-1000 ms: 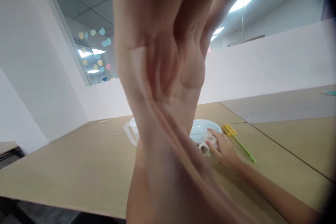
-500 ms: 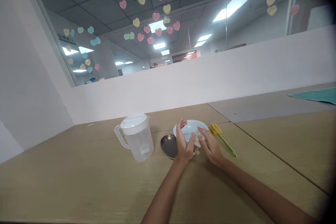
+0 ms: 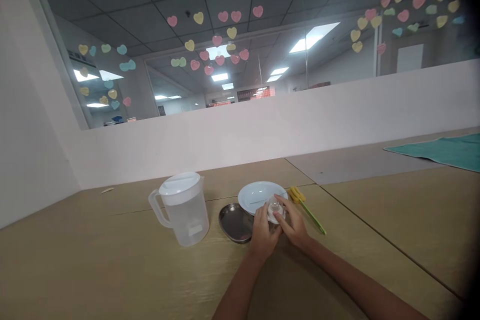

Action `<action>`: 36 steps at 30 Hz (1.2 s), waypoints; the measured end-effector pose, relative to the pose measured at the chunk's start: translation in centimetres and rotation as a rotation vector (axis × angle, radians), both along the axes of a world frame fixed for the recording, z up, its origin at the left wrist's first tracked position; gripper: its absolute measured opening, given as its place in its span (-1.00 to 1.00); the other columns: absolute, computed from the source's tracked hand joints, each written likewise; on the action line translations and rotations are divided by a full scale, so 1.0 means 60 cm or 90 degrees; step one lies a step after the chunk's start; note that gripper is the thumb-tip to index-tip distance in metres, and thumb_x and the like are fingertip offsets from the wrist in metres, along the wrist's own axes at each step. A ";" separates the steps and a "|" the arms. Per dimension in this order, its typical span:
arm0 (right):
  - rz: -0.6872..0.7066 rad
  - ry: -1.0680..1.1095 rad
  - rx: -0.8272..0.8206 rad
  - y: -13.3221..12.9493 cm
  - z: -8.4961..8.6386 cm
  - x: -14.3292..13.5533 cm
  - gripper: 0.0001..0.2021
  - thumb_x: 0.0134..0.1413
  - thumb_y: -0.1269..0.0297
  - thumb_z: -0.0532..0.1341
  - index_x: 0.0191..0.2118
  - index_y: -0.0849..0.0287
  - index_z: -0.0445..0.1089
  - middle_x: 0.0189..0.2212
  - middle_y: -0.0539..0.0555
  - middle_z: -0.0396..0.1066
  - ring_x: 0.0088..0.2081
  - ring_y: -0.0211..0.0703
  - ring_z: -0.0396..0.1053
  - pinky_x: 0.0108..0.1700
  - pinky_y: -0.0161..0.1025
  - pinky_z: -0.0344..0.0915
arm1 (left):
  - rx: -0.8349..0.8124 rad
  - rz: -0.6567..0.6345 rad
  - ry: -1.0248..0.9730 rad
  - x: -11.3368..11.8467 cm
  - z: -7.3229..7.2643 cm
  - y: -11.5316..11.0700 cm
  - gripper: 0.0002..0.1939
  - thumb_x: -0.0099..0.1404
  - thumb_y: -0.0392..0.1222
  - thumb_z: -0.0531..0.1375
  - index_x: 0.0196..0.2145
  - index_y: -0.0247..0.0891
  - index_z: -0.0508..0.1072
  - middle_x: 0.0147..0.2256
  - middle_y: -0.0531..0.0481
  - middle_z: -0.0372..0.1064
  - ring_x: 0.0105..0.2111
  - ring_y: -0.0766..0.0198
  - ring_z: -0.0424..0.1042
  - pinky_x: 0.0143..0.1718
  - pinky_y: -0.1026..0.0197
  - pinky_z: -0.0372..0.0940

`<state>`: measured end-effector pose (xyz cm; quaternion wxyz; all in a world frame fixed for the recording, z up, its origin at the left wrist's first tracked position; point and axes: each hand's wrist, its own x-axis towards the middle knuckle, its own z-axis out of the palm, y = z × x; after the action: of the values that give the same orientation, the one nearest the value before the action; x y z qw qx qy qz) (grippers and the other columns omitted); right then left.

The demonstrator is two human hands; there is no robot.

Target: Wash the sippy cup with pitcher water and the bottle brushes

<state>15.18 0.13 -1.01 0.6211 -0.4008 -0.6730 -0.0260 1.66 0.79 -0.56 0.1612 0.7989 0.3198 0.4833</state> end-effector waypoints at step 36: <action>-0.081 -0.103 0.057 0.016 -0.005 -0.002 -0.61 0.17 0.17 -0.02 0.08 0.17 0.13 -0.07 0.20 0.32 -0.01 0.03 0.26 -0.06 0.03 0.29 | 0.071 0.064 0.025 0.003 -0.004 0.007 -0.45 0.22 -0.09 0.11 0.13 -0.29 0.14 -0.05 -0.18 0.28 -0.05 0.09 0.24 0.02 0.00 0.16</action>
<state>15.05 1.08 -1.33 0.5793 -0.4111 -0.6923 -0.1275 1.85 1.20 -0.78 0.0856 0.7987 0.3351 0.4925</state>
